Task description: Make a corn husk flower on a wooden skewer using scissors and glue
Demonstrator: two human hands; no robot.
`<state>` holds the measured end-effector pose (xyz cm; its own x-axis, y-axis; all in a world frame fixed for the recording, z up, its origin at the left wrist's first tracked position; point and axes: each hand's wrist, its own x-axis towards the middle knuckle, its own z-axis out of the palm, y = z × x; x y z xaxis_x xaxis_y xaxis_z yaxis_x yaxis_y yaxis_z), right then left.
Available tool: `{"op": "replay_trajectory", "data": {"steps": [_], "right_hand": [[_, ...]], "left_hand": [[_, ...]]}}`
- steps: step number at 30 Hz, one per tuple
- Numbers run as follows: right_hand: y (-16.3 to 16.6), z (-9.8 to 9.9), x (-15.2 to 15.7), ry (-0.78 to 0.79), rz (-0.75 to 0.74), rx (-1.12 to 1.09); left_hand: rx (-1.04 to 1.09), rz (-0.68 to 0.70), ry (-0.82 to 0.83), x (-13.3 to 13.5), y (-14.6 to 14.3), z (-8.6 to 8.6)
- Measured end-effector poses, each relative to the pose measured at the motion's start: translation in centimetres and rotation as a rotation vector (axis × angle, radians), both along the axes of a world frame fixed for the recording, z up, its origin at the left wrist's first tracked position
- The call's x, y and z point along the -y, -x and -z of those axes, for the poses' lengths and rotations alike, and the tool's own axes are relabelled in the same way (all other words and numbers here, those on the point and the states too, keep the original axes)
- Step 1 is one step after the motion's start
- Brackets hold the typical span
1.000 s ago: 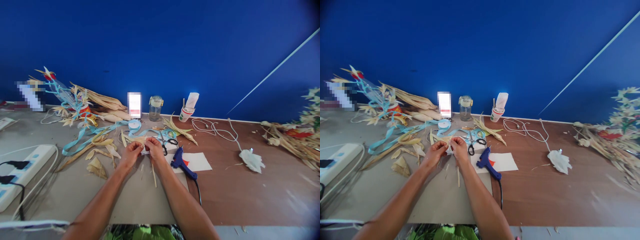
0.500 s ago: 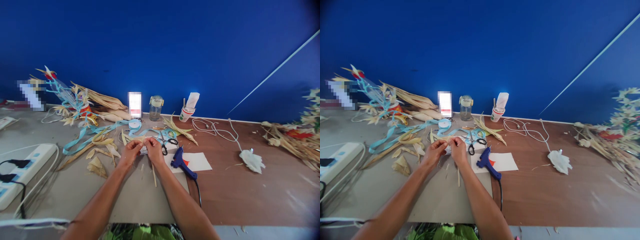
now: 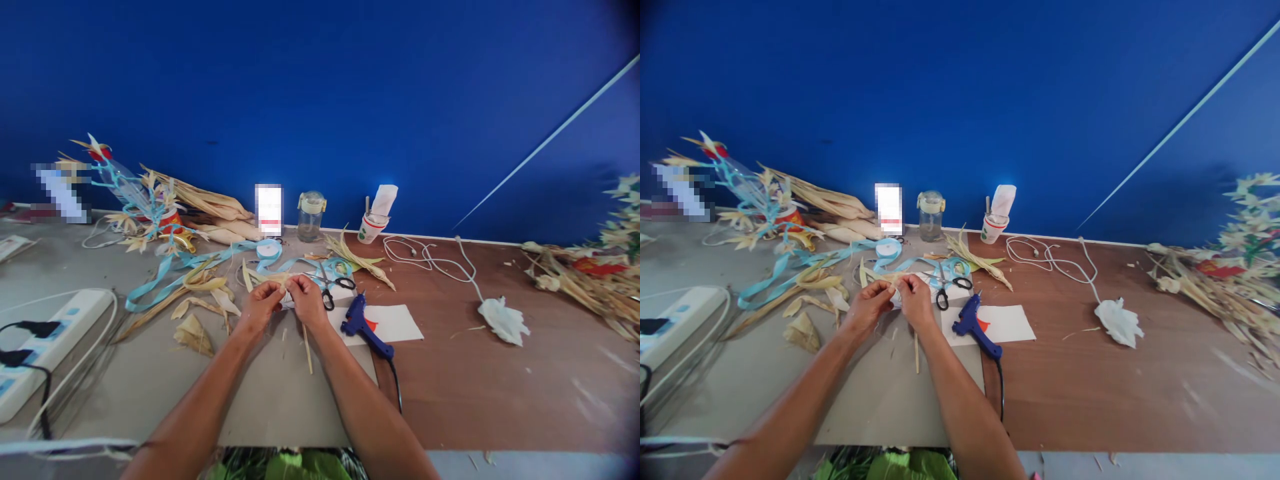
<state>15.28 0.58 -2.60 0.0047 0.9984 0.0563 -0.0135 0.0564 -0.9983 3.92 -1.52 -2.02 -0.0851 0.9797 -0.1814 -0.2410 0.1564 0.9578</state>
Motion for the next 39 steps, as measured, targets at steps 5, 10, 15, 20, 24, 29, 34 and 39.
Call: {"op": "replay_trajectory", "data": {"steps": [5,10,15,20,24,29,34,39], "right_hand": [[-0.1,0.0,0.0,-0.054,0.064,0.094],[-0.7,0.6,-0.8,-0.010,0.178,0.048],[-1.3,0.4,-0.8,-0.028,0.275,0.142],[-1.2,-0.2,-0.3,-0.085,0.215,0.125],[-0.7,-0.4,0.0,-0.079,-0.010,0.045],[-0.8,-0.1,-0.4,0.046,-0.001,-0.121],[-1.5,-0.1,-1.0,0.141,0.088,-0.200],[-1.5,0.0,-0.6,0.131,-0.057,-0.008]], "left_hand": [[0.014,-0.007,0.001,0.0,0.0,0.0],[0.042,-0.020,0.023,-0.1,-0.1,0.3],[0.048,-0.027,0.010,-0.2,0.0,0.5],[-0.021,-0.007,-0.003,-0.1,0.0,0.3],[-0.114,0.035,-0.042,-0.1,0.0,0.2],[-0.183,0.090,-0.069,-0.2,0.1,0.5],[-0.205,0.065,-0.041,-0.3,0.6,0.6],[-0.112,-0.146,-0.050,-0.8,1.4,0.3]]}}
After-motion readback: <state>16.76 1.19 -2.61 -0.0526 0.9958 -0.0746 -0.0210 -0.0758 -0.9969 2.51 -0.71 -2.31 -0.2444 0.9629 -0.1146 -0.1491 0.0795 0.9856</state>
